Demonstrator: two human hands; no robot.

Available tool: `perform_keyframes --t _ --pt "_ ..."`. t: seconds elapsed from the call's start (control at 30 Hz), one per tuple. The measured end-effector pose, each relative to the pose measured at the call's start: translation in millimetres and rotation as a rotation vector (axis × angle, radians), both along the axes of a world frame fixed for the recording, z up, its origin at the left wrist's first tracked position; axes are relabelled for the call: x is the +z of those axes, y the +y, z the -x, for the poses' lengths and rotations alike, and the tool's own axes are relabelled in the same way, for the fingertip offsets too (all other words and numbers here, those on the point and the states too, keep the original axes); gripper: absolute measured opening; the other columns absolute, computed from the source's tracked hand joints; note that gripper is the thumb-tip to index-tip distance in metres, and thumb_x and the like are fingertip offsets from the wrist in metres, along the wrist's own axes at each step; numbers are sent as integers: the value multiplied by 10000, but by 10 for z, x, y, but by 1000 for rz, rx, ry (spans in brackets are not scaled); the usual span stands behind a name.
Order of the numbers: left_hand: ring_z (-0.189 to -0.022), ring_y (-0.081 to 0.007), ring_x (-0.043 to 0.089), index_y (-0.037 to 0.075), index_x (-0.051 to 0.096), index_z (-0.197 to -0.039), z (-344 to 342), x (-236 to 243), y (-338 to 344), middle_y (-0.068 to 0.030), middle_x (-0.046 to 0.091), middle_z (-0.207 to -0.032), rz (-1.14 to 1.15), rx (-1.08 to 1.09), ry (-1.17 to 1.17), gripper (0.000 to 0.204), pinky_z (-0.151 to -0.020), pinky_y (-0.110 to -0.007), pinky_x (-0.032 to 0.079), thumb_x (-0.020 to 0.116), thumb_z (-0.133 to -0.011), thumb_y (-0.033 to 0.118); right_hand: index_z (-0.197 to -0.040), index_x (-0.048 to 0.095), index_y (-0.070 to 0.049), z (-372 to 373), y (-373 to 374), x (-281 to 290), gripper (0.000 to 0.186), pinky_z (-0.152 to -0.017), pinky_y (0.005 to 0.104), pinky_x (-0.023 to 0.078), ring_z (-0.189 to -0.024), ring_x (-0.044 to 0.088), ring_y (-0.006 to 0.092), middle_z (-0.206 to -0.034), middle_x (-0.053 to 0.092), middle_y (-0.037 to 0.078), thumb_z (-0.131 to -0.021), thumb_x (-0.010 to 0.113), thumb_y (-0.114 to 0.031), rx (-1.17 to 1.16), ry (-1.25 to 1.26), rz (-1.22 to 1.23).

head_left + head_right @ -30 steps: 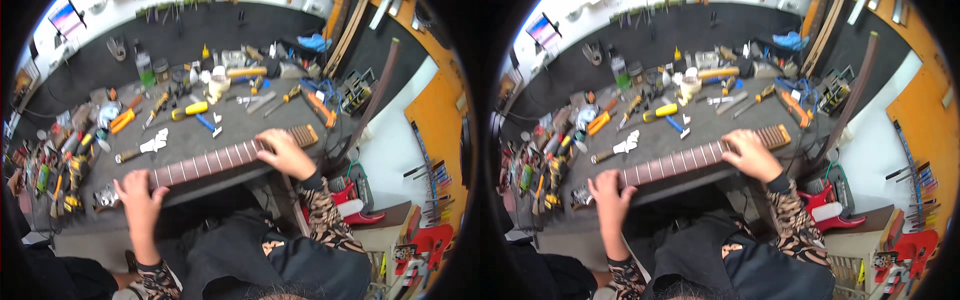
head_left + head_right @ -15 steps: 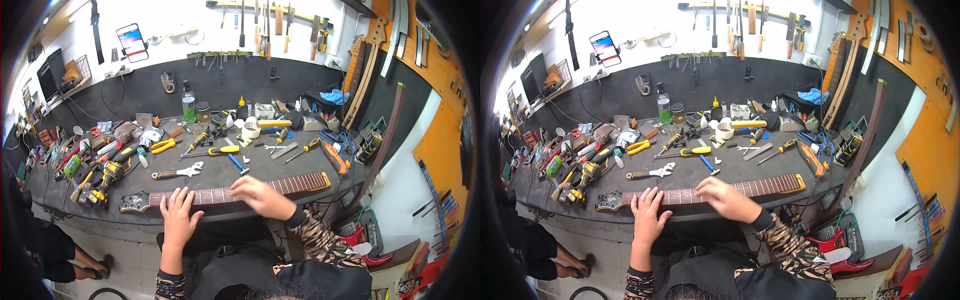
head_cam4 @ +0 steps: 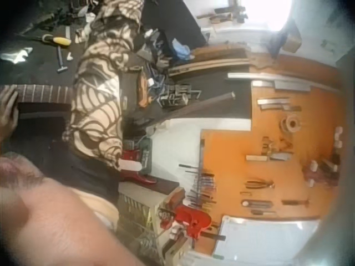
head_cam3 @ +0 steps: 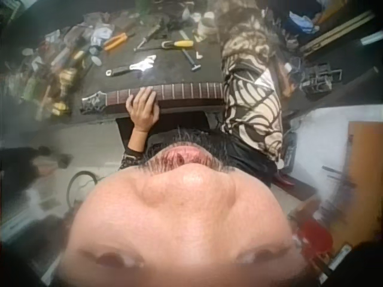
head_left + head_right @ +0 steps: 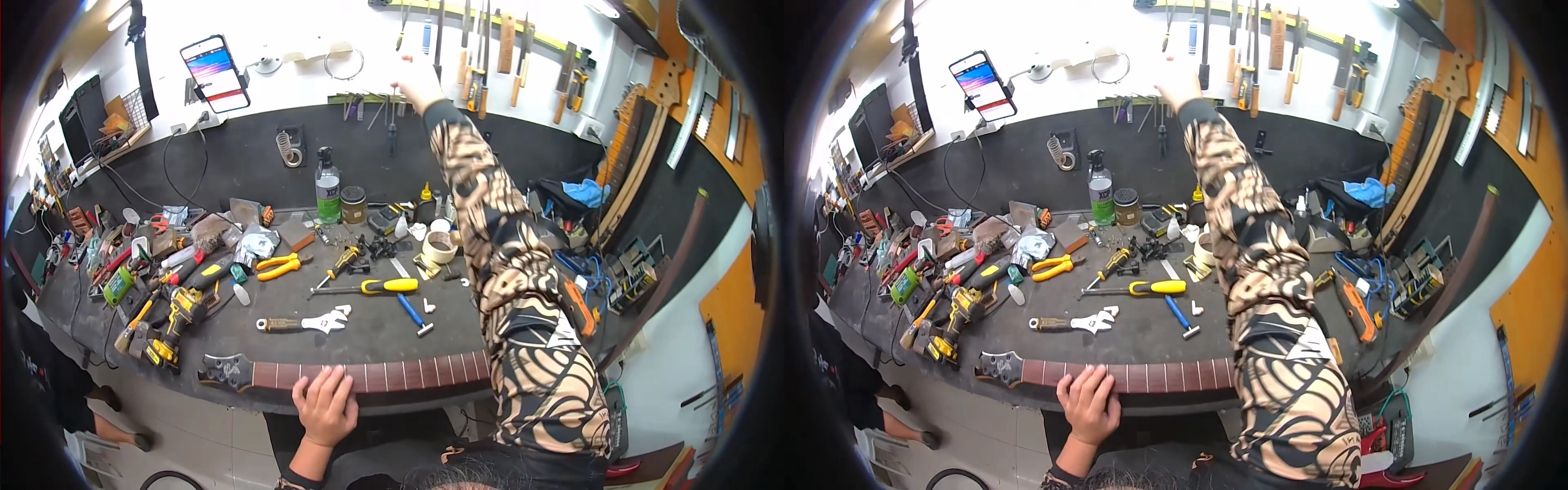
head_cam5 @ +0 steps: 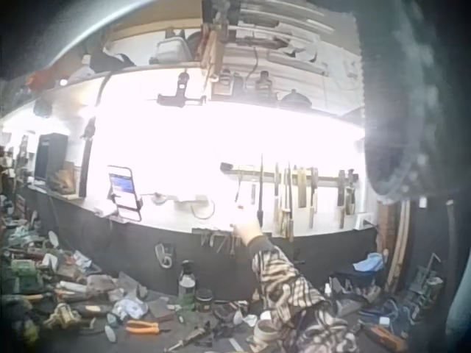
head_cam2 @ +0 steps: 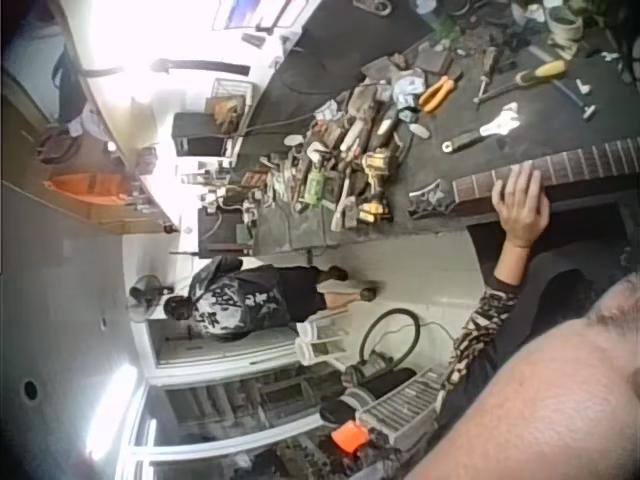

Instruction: The person files the edges of the frets on a guitar neck using a metal file. They repeatedly run the file along the fret edges, frequently pausing to wipe the fretboard with a cloth and visually inspect the work.

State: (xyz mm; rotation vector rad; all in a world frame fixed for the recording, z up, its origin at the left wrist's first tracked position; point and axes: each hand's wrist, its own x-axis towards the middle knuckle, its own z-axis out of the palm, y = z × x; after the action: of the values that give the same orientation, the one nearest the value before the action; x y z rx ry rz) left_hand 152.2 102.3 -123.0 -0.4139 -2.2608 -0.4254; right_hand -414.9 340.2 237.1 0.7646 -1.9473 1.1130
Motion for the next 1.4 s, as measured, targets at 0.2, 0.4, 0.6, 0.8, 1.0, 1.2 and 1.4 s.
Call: perform_keyframes --t 0.2,0.4,0.6,0.8,1.0,1.2,1.4 --pt "-1338 -276 742 143 836 -1273 -66 -172 -192 -64 829 -1369 42 18 51 451 -1253 -556 390 728 -837 170 -1354 625 -4 891 -546 290 307 -627 337 602 -811 830 224 -1045 790 126 -1098 638 -174 -46 -251 36" --pt "-1288 -207 764 226 850 -1239 -27 -249 -235 5 845 -1346 91 2 99 400 -1235 -507 416 682 -876 232 -1250 615 16 491 -347 327 218 -608 347 614 -699 813 245 -923 768 130 -1131 586 -164 35 -191 185" --pt "-1286 -199 761 227 846 -1239 -79 -211 -299 15 844 -1337 116 -4 109 378 -1230 -496 425 678 -900 230 -1203 650 36 126 -219 424 336 -616 371 644 -676 807 244 -875 756 127 -1174 605 -296 86 -339 136" --pt "-1329 -243 741 169 837 -1259 -67 -157 -208 -28 829 -1365 38 -52 63 411 -1240 -529 414 728 -863 137 -1138 667 -14 -518 162 358 350 -645 345 595 -643 716 176 -761 641 31 -1195 578 -348 194 -220 93" --pt "-1322 -250 729 146 831 -1232 -97 19 -123 -22 818 -1361 -99 -84 -46 393 -1243 -527 401 719 -874 26 -1128 643 -12 -2110 134 -388 301 -628 320 534 -587 663 163 -722 671 57 -1194 544 -289 373 -447 156" --pt "-1325 -254 704 7 770 -1302 -260 637 -260 -132 783 -1375 -1147 -431 -604 227 -1202 -444 495 616 -1142 53 -1219 626 -14 -4605 -542 -1788 227 -716 401 558 -690 726 230 -755 683 128 -1213 584 -237 521 -820 -173" --pt "-1256 -264 701 22 644 -1290 -367 739 -338 -205 732 -1358 -1466 -728 -540 263 -1152 -422 543 516 -1268 251 -1338 668 -14 -5614 -1149 -2622 296 -673 560 589 -792 778 464 -888 793 219 -1107 714 -194 446 -626 -347"
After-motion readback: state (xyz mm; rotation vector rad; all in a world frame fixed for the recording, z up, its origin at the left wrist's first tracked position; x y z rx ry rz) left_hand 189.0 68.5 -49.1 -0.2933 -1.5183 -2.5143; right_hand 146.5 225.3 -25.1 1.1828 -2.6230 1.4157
